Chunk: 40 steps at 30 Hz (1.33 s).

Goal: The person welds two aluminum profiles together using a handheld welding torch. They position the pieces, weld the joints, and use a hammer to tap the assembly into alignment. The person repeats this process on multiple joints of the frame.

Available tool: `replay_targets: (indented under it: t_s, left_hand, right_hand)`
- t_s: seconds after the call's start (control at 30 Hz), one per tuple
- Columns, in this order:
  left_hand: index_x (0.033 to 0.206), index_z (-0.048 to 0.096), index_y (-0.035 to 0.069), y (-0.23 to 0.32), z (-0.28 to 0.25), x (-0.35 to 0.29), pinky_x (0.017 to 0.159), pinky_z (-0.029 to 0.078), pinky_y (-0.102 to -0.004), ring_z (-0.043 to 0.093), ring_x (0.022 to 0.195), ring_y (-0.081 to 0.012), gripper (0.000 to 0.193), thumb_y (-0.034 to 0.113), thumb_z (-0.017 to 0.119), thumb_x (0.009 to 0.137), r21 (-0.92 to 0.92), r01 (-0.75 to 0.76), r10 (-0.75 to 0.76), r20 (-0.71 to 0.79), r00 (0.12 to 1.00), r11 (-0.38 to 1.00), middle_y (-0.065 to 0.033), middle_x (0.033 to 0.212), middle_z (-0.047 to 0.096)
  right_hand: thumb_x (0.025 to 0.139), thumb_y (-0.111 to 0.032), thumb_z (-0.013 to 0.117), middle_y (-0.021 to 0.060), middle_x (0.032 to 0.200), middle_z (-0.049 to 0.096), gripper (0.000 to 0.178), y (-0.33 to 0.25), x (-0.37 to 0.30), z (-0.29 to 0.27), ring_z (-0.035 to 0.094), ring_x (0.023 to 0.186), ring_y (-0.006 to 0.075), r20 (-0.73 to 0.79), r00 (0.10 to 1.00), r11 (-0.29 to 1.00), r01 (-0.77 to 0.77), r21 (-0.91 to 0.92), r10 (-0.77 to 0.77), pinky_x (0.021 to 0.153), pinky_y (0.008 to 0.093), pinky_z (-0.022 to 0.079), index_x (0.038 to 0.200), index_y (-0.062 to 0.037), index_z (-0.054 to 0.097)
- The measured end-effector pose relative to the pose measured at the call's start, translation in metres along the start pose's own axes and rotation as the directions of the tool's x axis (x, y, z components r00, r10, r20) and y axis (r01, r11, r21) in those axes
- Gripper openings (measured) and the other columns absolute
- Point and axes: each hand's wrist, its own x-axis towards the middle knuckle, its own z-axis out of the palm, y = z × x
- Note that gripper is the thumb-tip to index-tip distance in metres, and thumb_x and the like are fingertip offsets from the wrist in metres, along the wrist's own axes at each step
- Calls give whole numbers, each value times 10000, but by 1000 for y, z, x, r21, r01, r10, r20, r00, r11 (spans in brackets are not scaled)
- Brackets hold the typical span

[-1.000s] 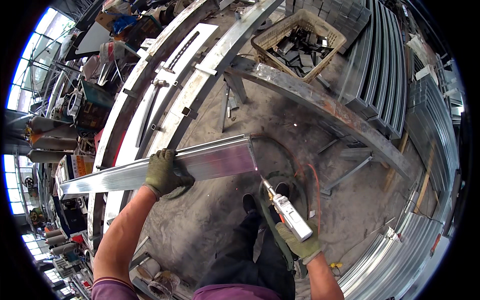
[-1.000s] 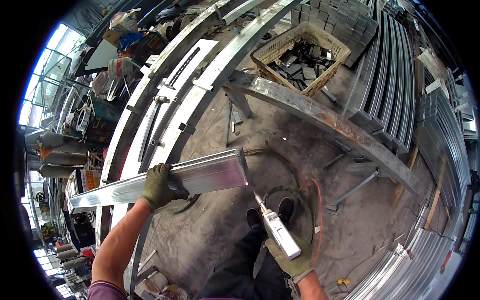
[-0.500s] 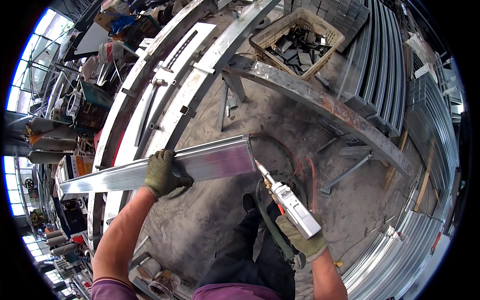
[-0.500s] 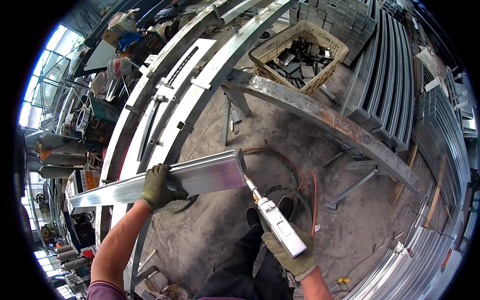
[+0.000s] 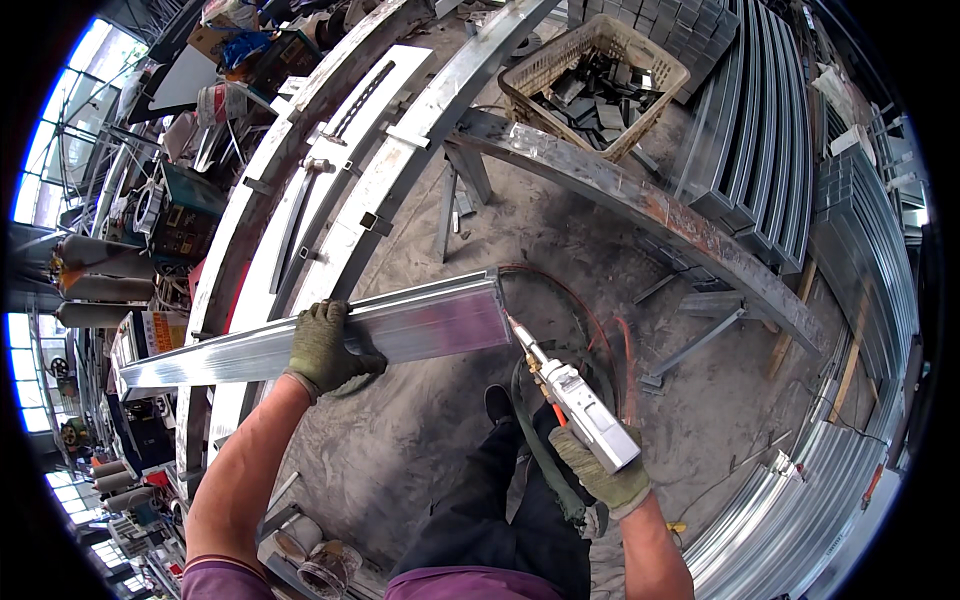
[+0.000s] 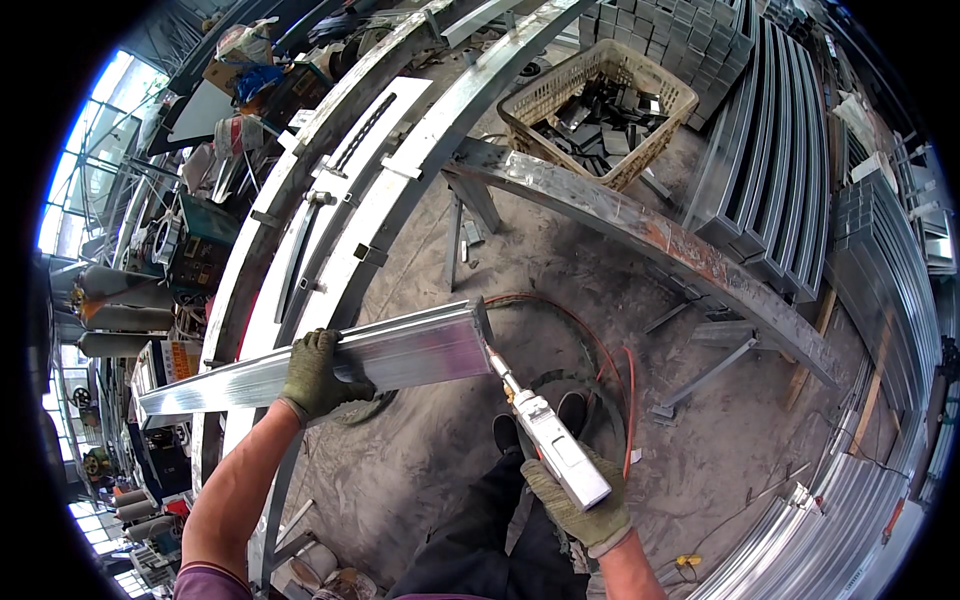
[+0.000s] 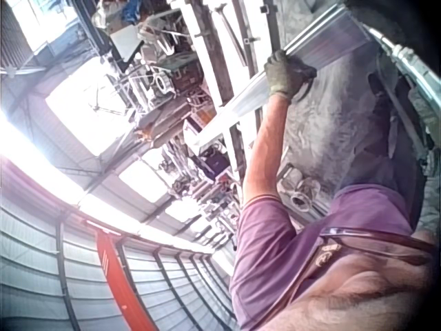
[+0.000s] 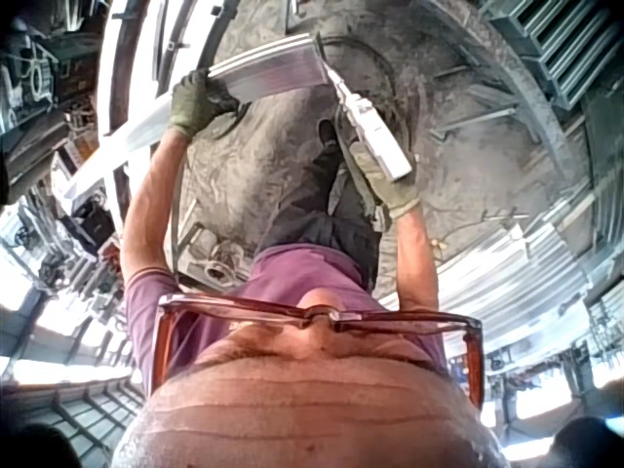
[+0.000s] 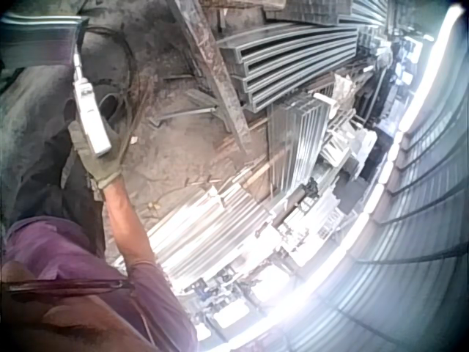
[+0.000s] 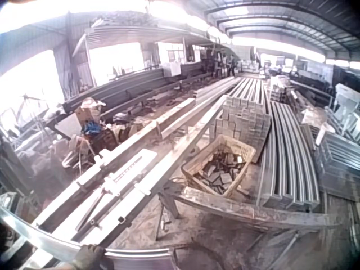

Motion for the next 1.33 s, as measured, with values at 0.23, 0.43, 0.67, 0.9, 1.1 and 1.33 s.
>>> replay_targets:
  t_s: [0.23, 0.43, 0.67, 0.9, 1.1, 1.33]
  left_hand:
    - [1465, 589, -41, 1, -2, -1, 1219, 433, -485, 597, 1350, -390, 1216, 711, 998, 601, 14, 2, -2, 1, 1000, 1000, -216, 1389, 648]
    - [1460, 588, -41, -1, 0, 0, 1204, 446, -495, 597, 1344, -397, 1210, 709, 998, 603, -3, -3, 3, 1, 1000, 1000, -221, 1389, 643]
    - [1445, 587, -42, 1, 0, 1, 1193, 456, -494, 599, 1339, -397, 1200, 703, 1003, 600, 5, -13, 13, 0, 1000, 1000, -226, 1379, 643]
    - [1435, 591, -38, 1, -2, -1, 1195, 453, -492, 595, 1342, -396, 1182, 686, 1008, 599, -15, 13, -13, 14, 1000, 1000, -218, 1388, 639]
    - [1442, 598, -38, -4, 4, 0, 1202, 446, -483, 588, 1346, -392, 1173, 676, 1001, 604, -5, -9, 9, -12, 1000, 1000, -213, 1373, 647]
    - [1469, 586, -47, -1, 1, 1, 1215, 431, -474, 587, 1354, -387, 1210, 691, 990, 599, -17, 0, 1, 23, 1000, 1000, -215, 1400, 643]
  right_hand:
    - [946, -200, 924, 118, 1136, 846, 362, 6, -2, 5, 833, 1019, 258, 21, 998, 995, -60, 86, 59, 876, 364, 662, 1250, -40, 813]
    - [943, -196, 928, 125, 1137, 845, 370, -1, 4, 2, 832, 1013, 257, 7, 1000, 996, -15, 88, 14, 873, 364, 661, 1252, -30, 810]
    - [933, -193, 932, 121, 1093, 843, 342, 9, -2, 7, 829, 979, 274, 16, 1000, 997, -27, 79, 26, 840, 371, 660, 1217, -40, 818]
    - [947, -185, 916, 105, 1045, 835, 323, -12, 1, 6, 820, 940, 274, 27, 999, 999, -39, 24, 38, 806, 382, 644, 1222, -45, 818]
    - [938, -70, 905, 42, 895, 800, 209, -17, -3, 2, 780, 799, 159, -48, 997, 997, -57, 53, 60, 711, 323, 609, 1121, -31, 812]
    - [1061, -284, 783, 146, 1353, 677, 511, 18, -15, 4, 731, 1146, 295, 195, 953, 959, -257, 119, 231, 1029, 338, 570, 1512, -117, 611]
